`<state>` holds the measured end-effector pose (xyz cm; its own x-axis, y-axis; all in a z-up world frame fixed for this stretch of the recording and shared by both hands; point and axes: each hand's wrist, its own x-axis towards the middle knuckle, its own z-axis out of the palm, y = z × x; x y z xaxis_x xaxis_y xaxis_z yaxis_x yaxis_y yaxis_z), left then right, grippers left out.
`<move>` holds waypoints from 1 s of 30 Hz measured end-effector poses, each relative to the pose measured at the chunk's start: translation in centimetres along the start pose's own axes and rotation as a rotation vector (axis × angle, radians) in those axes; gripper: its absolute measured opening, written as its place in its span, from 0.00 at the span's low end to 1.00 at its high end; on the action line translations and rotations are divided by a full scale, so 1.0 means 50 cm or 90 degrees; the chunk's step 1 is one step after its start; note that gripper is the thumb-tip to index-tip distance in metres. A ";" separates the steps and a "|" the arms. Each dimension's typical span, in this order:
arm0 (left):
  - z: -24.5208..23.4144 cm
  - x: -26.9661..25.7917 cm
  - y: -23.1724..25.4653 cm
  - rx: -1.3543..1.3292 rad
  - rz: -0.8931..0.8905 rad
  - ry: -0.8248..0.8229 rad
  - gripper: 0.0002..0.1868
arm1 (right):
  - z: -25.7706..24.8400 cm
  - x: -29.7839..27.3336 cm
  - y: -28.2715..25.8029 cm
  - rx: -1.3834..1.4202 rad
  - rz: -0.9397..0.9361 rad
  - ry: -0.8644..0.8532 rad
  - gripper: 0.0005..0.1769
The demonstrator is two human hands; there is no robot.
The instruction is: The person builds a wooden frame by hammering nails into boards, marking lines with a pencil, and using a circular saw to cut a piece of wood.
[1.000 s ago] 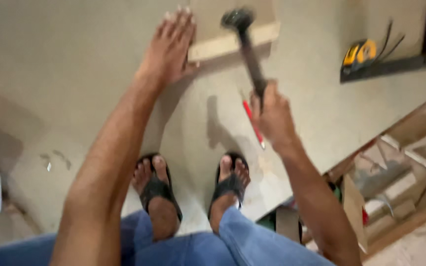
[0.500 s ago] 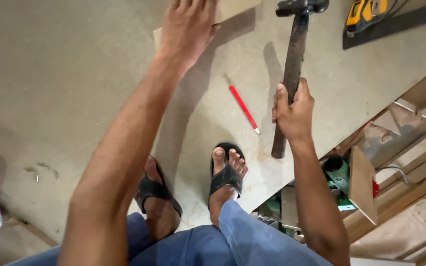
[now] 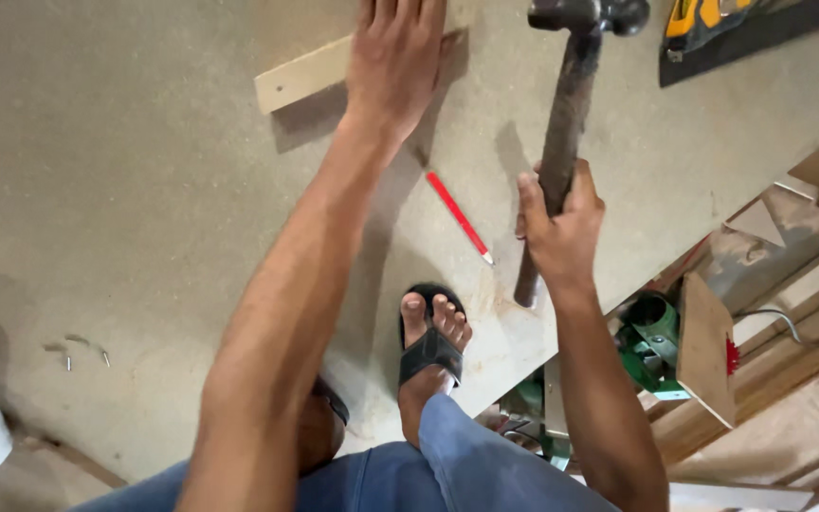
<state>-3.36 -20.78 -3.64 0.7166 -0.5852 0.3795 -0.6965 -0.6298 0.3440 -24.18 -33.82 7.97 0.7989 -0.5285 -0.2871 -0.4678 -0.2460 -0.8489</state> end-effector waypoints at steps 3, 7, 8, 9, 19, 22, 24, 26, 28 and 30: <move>-0.031 -0.045 -0.029 0.044 0.083 -0.021 0.30 | -0.020 -0.011 0.004 -0.043 -0.051 0.025 0.11; -0.049 -0.068 -0.049 -0.015 0.042 -0.104 0.34 | -0.042 0.011 -0.011 -0.195 -0.183 0.055 0.10; -0.049 -0.070 -0.050 -0.013 0.043 -0.102 0.35 | -0.047 0.018 -0.017 -0.212 -0.181 0.054 0.10; -0.049 -0.071 -0.052 -0.011 0.045 -0.100 0.37 | -0.055 0.028 -0.023 -0.229 -0.178 0.053 0.10; -0.170 -0.133 -0.139 -0.003 0.078 -0.057 0.29 | -0.086 0.052 -0.037 -0.232 -0.154 -0.014 0.13; -0.178 -0.136 -0.140 -0.027 0.093 -0.069 0.28 | -0.066 0.050 -0.006 -0.175 -0.084 -0.014 0.12; -0.176 -0.136 -0.137 -0.018 0.104 -0.054 0.29 | -0.051 0.056 0.018 -0.027 -0.015 -0.036 0.16; -0.174 -0.138 -0.132 0.000 0.062 -0.066 0.29 | -0.038 0.064 0.044 0.056 0.058 -0.049 0.18; -0.179 -0.132 -0.130 -0.013 0.041 -0.080 0.28 | -0.032 0.069 0.062 0.074 0.137 -0.053 0.19; -0.199 -0.117 -0.124 -0.057 0.039 -0.097 0.26 | -0.032 0.067 0.065 -0.136 -0.082 0.024 0.19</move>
<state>-3.59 -8.36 0.55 0.6659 -0.6957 0.2694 -0.7342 -0.5471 0.4019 -23.65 -37.69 4.97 0.8443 -0.5106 -0.1628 -0.4358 -0.4775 -0.7629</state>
